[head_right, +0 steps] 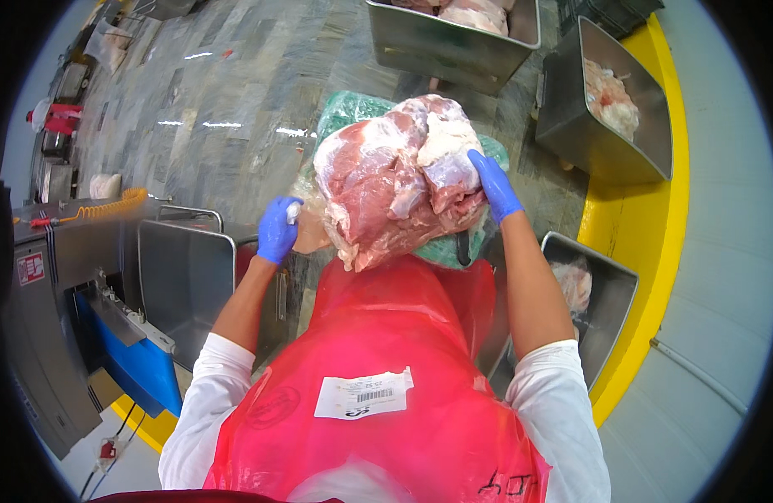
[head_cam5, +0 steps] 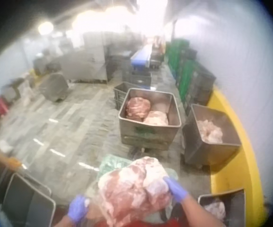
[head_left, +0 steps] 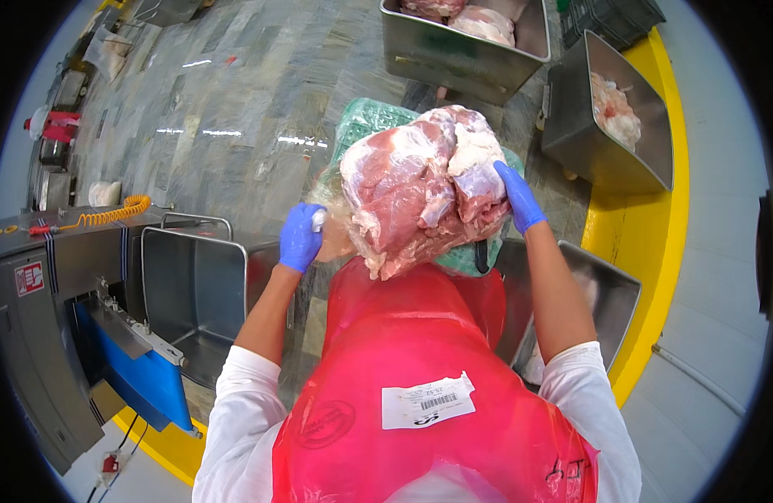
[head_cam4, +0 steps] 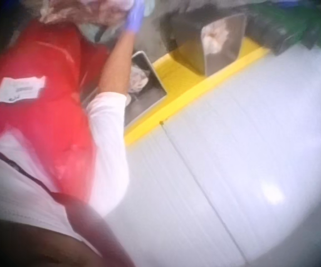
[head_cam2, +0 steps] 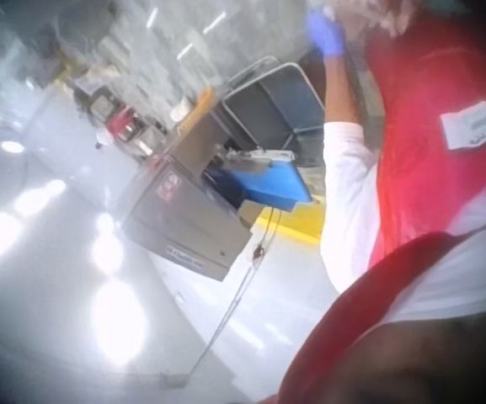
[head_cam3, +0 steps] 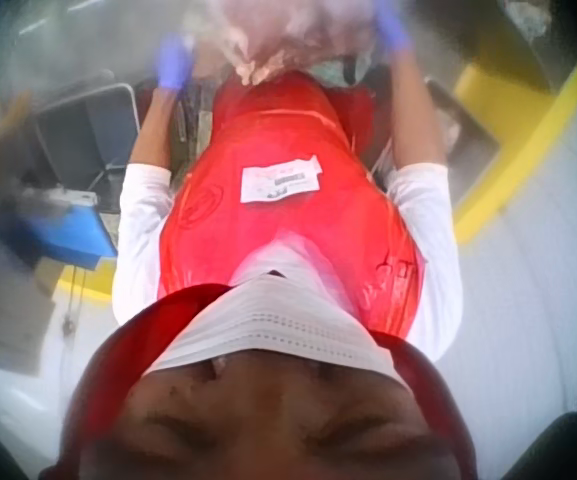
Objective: The person unwraps a large piece of meat from plastic packaging and places it on a green cutting board. Using a knife, they trim excess fat and tissue from the meat, placing the trimmed pieces into a nearby metal bin. The person repeats this process with another piece of meat.
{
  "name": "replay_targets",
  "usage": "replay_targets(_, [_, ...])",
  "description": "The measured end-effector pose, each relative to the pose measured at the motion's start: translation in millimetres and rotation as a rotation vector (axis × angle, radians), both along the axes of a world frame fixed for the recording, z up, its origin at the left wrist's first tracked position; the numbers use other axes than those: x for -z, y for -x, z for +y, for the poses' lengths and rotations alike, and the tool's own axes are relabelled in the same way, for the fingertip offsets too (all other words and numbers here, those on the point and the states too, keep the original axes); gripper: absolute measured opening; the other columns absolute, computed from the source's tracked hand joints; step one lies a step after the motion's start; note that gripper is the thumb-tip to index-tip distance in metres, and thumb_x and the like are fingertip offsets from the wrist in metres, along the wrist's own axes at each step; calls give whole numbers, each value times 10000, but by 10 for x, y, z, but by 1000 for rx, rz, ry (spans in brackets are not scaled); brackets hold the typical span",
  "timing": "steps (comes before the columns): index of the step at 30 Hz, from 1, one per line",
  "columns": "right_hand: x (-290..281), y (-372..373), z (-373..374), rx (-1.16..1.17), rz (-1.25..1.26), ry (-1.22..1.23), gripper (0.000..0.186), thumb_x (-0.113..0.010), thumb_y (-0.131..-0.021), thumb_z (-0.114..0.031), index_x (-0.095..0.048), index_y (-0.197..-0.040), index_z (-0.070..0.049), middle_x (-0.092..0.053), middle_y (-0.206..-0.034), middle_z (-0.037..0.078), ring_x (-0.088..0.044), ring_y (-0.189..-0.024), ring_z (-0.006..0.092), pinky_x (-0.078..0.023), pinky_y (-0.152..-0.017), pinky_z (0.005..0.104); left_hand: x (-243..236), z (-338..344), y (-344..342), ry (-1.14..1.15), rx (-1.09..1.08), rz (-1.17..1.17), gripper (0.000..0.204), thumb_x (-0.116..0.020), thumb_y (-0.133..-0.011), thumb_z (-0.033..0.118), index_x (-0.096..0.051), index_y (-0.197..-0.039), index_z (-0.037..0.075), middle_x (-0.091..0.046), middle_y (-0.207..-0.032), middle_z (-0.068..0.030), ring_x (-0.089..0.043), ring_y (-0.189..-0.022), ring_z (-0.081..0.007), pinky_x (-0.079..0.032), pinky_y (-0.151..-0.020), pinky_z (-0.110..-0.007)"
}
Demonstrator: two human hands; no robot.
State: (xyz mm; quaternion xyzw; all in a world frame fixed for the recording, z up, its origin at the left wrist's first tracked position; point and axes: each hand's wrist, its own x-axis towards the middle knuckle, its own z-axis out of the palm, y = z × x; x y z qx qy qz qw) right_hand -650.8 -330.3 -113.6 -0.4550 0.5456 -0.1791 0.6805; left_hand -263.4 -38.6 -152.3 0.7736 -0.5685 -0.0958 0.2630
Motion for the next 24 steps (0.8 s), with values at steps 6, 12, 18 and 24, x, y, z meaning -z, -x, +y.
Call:
replay_targets(6, [-51,-46,10,32,-18,-74,695,-634,-973,-518,-555,-1467,-34,-618,-1433,86,-581,-1289,221,-411,-1120,347,705,-284,173,135,-340,621,258,-588,-934,61,-646,-1182,21,-650,-1208,-103,-619,-1126,-224,-487,-984,-384])
replay_targets(12, [44,-11,-5,81,-77,-132,688,-641,-975,-511,-560,-1456,-27,-625,-1424,93,-602,-1272,235,-438,-1101,359,720,-375,303,59,-533,1227,294,-554,-1002,201,-633,-1249,62,-640,-1195,-42,-606,-1082,-175,-507,-954,-351])
replay_targets(18, [261,42,-7,131,-92,-84,677,-633,-988,-489,-541,-1467,-20,-629,-1418,98,-621,-1254,238,-462,-1083,367,54,61,582,-222,-122,1197,772,-690,-876,81,-316,-1551,61,-571,-1194,-19,-584,-996,-118,-524,-858,-289])
replay_targets(24, [105,-26,29,140,-95,-115,648,-625,-993,-471,-549,-1460,-29,-623,-1416,95,-613,-1245,243,-464,-1066,367,-364,200,1319,-70,-214,1379,716,-762,-833,82,-377,-1436,58,-558,-1149,-15,-565,-1032,-121,-503,-943,-316])
